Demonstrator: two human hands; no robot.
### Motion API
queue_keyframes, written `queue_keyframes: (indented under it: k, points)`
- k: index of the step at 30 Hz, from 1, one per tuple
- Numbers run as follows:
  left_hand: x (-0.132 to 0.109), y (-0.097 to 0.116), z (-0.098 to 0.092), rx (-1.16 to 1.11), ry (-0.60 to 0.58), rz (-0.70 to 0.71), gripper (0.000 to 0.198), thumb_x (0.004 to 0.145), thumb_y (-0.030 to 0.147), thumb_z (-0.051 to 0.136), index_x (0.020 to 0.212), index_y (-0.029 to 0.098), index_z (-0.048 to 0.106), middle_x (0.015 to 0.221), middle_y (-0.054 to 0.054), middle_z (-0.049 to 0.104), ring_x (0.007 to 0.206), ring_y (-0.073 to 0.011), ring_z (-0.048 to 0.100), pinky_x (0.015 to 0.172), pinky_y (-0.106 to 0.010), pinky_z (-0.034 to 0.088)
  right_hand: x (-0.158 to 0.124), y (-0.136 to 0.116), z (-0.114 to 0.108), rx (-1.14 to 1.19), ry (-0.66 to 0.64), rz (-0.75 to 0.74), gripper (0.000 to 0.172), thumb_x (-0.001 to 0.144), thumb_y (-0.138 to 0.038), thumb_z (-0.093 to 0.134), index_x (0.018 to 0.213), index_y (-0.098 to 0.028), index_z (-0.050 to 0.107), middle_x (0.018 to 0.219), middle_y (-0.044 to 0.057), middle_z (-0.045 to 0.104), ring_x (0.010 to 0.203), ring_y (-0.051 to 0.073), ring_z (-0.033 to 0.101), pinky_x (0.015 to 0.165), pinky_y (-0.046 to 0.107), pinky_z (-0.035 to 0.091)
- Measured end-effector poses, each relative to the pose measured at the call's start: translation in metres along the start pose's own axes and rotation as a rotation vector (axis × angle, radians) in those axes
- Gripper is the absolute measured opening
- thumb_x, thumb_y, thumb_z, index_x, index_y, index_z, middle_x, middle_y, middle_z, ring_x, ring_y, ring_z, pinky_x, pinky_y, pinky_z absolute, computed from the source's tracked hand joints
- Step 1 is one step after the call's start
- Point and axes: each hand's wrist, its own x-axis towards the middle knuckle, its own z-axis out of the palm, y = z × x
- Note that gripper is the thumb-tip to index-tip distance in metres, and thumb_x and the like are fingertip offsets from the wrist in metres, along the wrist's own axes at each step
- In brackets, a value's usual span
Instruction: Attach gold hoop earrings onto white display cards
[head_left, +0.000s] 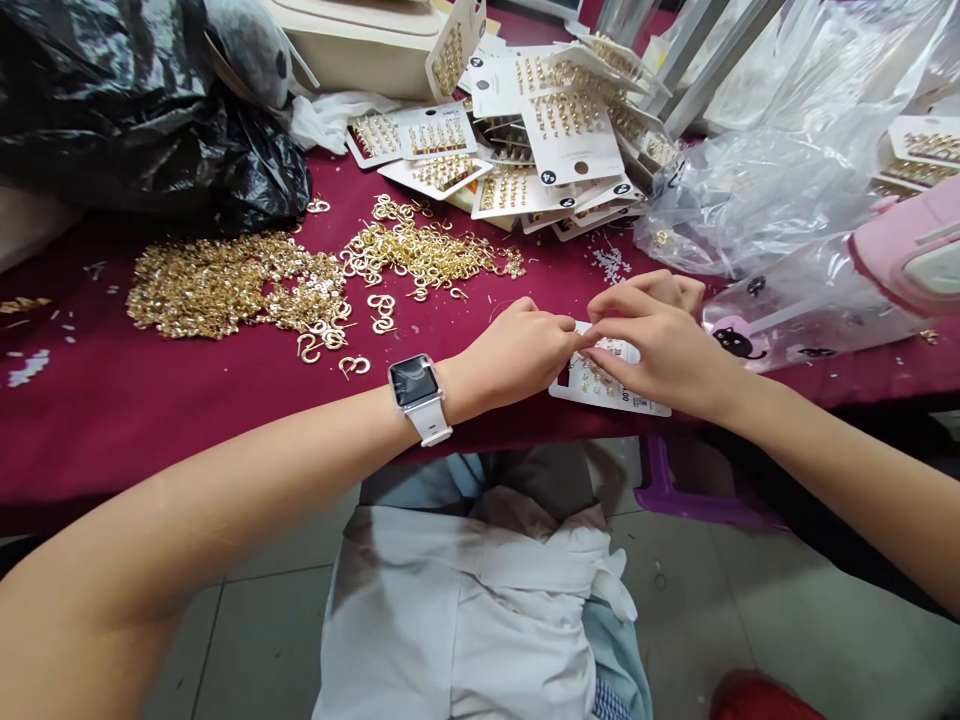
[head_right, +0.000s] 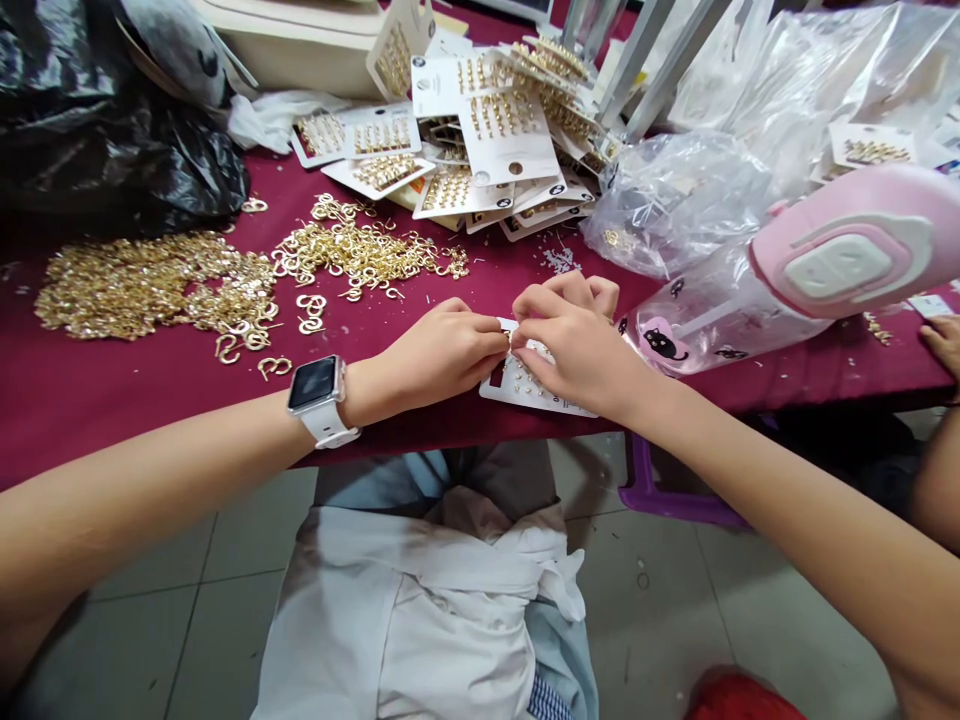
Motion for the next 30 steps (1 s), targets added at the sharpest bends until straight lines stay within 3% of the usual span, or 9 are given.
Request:
queue_keyframes:
  k: [13,20,30]
  points:
    - [-0.001,-0.001,0.001,-0.053,0.031,-0.009,0.019,0.09,0.017,0.045,0.092,0.015,0.064,0.094,-0.004,0.068,0.083,-0.0166,0.062,0.07,-0.03,0.031,-0.006,0.002,0.005,-0.114,0.04,-0.102,0.027,0.091,-0.026,0.042,0.085,-0.018,0.067,0.1,0.01,0.064,0.1,0.026,0.052,0.083,0.043,0.038]
    - [0.0,-0.001,0.003,-0.026,0.051,-0.008,0.02,0.089,0.017,0.045,0.088,0.015,0.065,0.089,-0.004,0.068,0.077,-0.0156,0.061,0.069,-0.031,0.029,-0.003,-0.003,0.005,-0.019,0.002,0.037,0.018,0.084,-0.023,0.051,0.075,-0.018,0.067,0.096,0.009,0.061,0.099,0.027,0.049,0.079,0.042,0.037]
    - [0.0,-0.002,0.004,-0.034,0.081,-0.007,0.021,0.088,0.017,0.047,0.078,0.015,0.066,0.08,-0.003,0.068,0.07,-0.014,0.059,0.067,-0.031,0.027,0.007,0.004,-0.003,0.031,-0.078,0.054,0.018,0.081,-0.028,0.055,0.071,-0.023,0.07,0.088,0.007,0.06,0.102,0.03,0.043,0.077,0.044,0.031]
